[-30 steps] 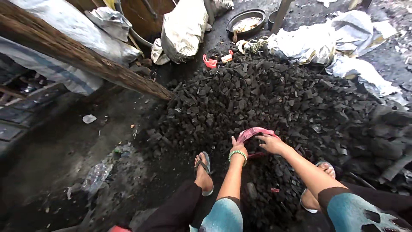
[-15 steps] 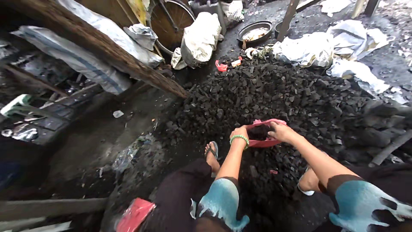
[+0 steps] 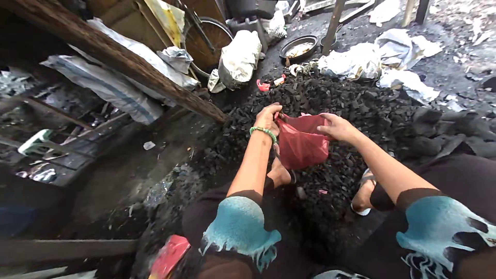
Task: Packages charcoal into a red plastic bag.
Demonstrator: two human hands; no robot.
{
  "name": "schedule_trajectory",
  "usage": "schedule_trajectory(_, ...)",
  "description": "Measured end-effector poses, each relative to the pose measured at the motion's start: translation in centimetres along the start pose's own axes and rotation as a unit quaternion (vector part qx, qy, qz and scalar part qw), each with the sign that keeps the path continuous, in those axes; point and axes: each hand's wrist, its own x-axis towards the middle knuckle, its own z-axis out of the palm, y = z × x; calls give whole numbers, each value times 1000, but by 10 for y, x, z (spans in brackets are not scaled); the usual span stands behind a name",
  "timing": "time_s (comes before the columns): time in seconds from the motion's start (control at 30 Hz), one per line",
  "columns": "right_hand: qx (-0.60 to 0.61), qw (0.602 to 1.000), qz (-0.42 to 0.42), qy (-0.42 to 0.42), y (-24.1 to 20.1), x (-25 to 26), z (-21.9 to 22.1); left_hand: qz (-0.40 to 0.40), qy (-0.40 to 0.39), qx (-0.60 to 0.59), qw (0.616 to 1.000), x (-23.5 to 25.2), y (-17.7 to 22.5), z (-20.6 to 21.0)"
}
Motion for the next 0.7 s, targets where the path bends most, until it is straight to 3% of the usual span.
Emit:
schedule_trajectory(0.07,119,993,12,0,0,-4,2,-3,-7,16,1000,-4,9,-2)
schedule_trajectory(0.17,320,946,35,36,22,-14,19,14,-26,99,995,-7,14,-15)
schedule_trajectory(0.23,353,928,94,77,49,-23,40,37,-26,157,987,-8,12,-26)
schedule_trajectory(0.3,254,955,148,38,87,-39,72,45,-32,178,983,-10,8,-40)
schedule_trajectory(0.37,62,980,169,-87,124,-57,113,36,-47,188,980,-12,5,-54)
schedule_trajectory(0.47,-154,936,183,-259,154,-80,179,23,-64,197,978,-10,-1,-76)
schedule_trajectory(0.57,-217,902,215,-306,153,-81,211,20,-64,189,980,-5,-6,-98)
schedule_trajectory(0.7,-230,905,224,-278,160,-59,216,-9,-37,171,984,0,-12,-123)
